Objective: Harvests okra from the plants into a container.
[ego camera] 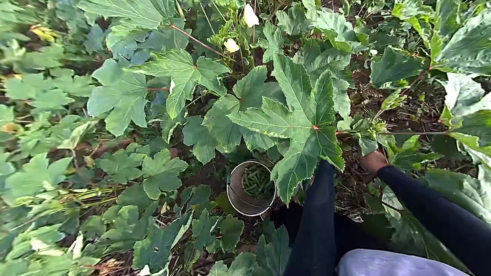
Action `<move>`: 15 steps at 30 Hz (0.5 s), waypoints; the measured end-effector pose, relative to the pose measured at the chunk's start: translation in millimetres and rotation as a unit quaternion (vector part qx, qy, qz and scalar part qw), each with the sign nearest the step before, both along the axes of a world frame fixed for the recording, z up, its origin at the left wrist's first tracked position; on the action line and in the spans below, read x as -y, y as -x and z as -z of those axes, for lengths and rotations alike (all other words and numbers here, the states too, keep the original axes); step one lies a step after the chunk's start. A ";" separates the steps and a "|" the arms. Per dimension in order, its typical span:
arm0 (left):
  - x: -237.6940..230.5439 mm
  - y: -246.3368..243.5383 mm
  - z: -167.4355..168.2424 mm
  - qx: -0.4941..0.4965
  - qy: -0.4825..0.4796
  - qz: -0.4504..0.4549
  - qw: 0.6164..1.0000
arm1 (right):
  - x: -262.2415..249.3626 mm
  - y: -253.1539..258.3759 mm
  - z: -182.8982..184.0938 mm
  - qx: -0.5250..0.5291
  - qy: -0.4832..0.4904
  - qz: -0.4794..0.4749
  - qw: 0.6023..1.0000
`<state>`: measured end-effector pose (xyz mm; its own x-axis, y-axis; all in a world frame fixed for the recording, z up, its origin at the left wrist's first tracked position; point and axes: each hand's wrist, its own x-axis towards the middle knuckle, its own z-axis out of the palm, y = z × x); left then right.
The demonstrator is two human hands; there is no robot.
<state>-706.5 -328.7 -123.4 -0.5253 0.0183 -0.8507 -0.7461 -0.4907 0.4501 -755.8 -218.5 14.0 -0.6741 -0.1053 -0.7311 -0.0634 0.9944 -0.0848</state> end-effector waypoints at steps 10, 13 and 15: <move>-1.7 -6.9 -50.7 0.046 -0.020 -0.049 0.998 | -18.7 17.3 68.5 -0.033 0.117 -0.066 0.990; 1.5 -2.9 -87.3 0.073 -0.003 -0.059 0.996 | -6.1 20.2 94.8 -0.034 0.174 -0.018 0.984; -4.1 -7.6 -77.1 0.033 -0.003 -0.090 0.995 | -5.6 26.6 119.9 -0.037 0.168 -0.007 0.985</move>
